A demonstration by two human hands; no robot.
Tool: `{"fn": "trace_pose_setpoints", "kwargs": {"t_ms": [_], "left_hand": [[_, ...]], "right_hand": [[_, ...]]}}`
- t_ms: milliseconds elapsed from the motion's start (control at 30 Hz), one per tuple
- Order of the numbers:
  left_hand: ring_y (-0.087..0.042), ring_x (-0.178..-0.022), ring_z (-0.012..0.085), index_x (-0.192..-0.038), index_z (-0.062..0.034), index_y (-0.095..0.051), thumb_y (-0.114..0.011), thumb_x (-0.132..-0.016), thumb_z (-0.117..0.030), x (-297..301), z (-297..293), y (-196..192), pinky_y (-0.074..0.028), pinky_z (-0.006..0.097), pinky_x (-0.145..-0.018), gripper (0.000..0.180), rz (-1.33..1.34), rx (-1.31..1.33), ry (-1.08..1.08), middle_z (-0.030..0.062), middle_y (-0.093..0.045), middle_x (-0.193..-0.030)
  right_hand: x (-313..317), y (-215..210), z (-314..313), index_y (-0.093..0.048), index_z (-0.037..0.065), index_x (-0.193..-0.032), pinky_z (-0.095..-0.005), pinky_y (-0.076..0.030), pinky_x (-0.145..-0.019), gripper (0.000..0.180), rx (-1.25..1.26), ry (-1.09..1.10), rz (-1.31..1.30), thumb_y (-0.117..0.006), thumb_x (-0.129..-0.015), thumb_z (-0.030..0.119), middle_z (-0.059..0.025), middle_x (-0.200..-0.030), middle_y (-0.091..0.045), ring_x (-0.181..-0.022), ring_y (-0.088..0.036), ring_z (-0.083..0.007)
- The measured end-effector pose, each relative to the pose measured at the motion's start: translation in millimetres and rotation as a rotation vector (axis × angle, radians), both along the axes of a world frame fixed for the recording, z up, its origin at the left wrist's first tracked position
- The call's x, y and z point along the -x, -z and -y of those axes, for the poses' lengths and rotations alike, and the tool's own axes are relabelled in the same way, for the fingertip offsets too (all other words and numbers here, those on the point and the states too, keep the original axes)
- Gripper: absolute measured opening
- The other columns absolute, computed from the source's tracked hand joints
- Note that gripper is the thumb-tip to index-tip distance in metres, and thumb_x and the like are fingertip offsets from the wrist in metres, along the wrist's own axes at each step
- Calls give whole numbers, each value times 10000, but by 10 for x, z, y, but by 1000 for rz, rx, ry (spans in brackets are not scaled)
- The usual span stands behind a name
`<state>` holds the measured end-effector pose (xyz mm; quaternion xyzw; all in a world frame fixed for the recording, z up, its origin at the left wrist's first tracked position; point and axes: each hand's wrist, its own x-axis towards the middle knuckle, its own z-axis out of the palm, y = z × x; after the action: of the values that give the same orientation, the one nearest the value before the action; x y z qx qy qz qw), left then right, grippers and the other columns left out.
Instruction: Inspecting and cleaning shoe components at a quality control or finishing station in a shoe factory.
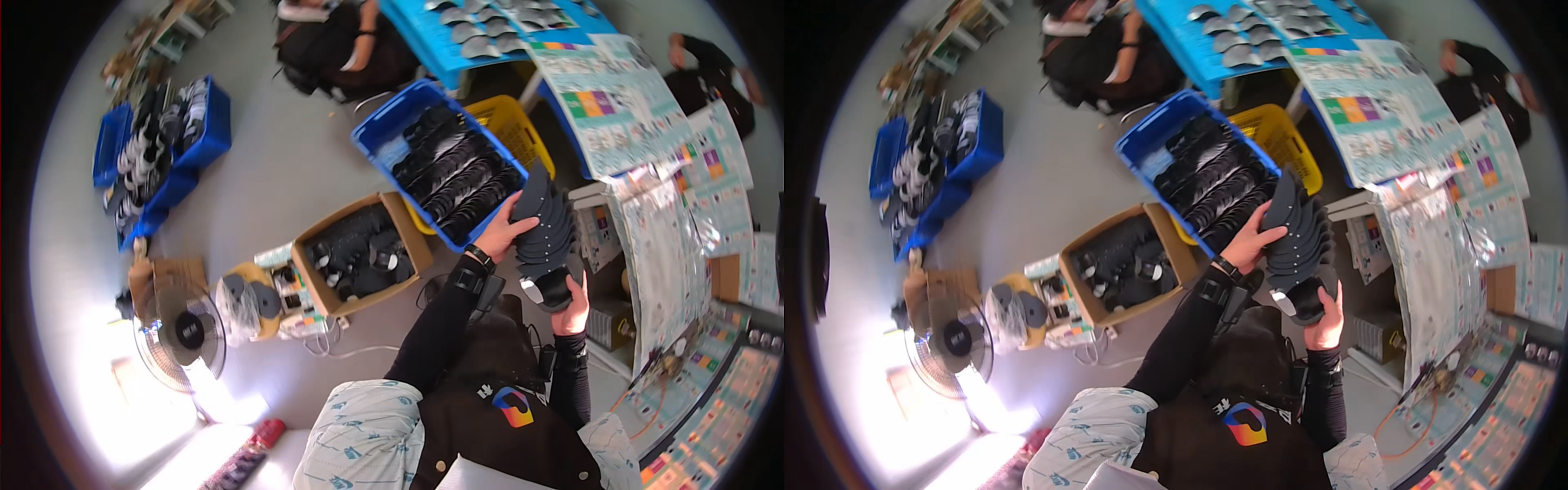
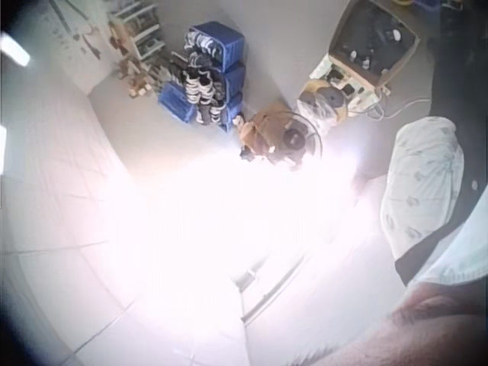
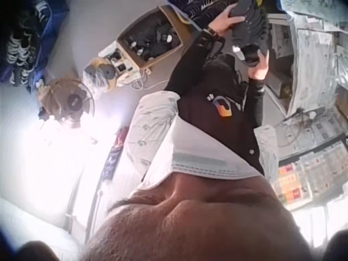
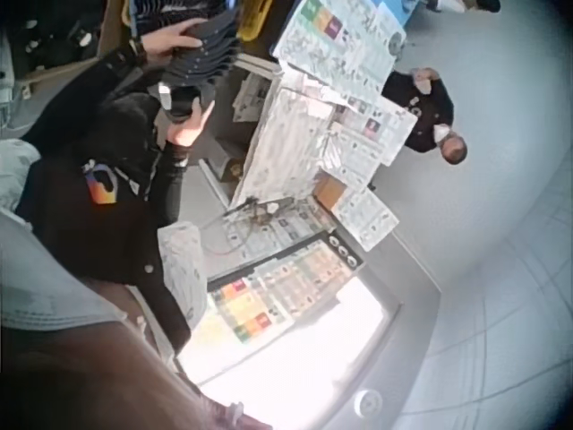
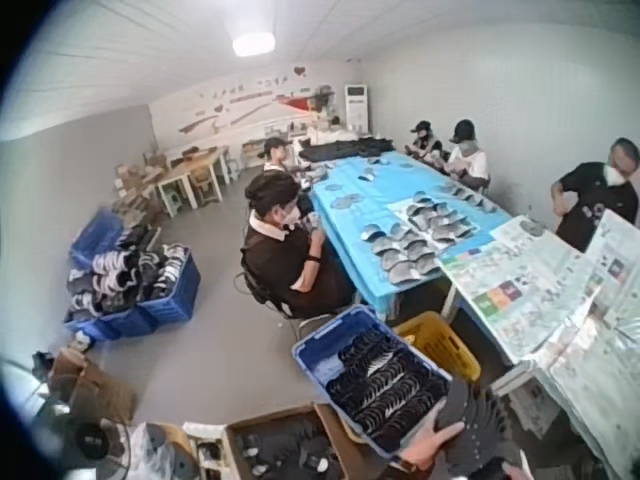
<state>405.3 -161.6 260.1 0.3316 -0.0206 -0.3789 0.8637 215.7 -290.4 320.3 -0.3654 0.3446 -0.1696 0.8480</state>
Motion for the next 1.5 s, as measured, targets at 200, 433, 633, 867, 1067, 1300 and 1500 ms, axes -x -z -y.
{"fn": "trace_pose_setpoints", "kwargs": {"t_ms": [200,433,633,867,1067,1300,1500], "left_hand": [[-580,-1235,217,-1535,-10,-342,-763,-913,-127,395,1445,-199,-487,365,-1056,761,184,-109,375,140,-574,-1374],[-622,-1129,167,-1420,-48,-513,-779,-917,-138,823,3357,188,-519,336,-979,577,249,-208,563,72,-638,-1269],[-668,-1035,177,-1357,-56,-579,-765,-932,-192,575,4773,727,-547,326,-897,484,174,-388,709,66,-679,-1184],[-632,-1161,194,-1428,-112,-524,-791,-911,-314,67,6101,696,-525,381,-970,616,378,-659,690,69,-651,-1293],[-382,-1433,273,-1545,-12,-385,-755,-929,-371,-609,6690,1205,-289,370,-1190,803,959,-634,477,123,-407,-1585],[-356,-1448,396,-1535,10,-370,-561,-1039,-291,-849,6307,1876,-326,454,-1179,611,1662,-819,385,253,-384,-1562],[-391,-1367,491,-1483,48,-383,-648,-986,-390,13,5852,1077,-324,523,-1154,714,1434,-1183,29,325,-492,-1397]], "right_hand": [[876,487,765,-532,74,-1397,-376,-506,-1009,468,374,278,-66,-621,-939,110,-101,-1285,-642,-1182,-625,-232],[1174,309,2068,-460,100,-1478,-378,-510,-1024,469,-151,468,175,-555,-1019,124,-99,-1344,-614,-1216,-614,-237],[944,927,3321,-468,116,-1489,-357,-496,-1001,466,-243,558,78,-563,-1034,143,-84,-1342,-622,-1214,-599,-211],[331,1896,4431,-459,121,-1497,-363,-447,-1069,539,436,440,-237,-637,-989,144,-119,-1359,-602,-1264,-555,-223],[-581,1873,4985,-422,133,-1532,-346,-432,-1090,574,-86,640,-10,-631,-999,178,-131,-1470,-518,-1320,-512,-227],[-1184,2433,5562,-326,130,-1584,-386,-378,-1148,742,490,489,-327,-701,-963,286,-204,-1524,-484,-1430,-442,-315],[-1346,2120,5467,-387,62,-1529,-493,-505,-966,743,630,168,-958,-718,-921,333,-273,-1274,-577,-1180,-561,-471]]}}
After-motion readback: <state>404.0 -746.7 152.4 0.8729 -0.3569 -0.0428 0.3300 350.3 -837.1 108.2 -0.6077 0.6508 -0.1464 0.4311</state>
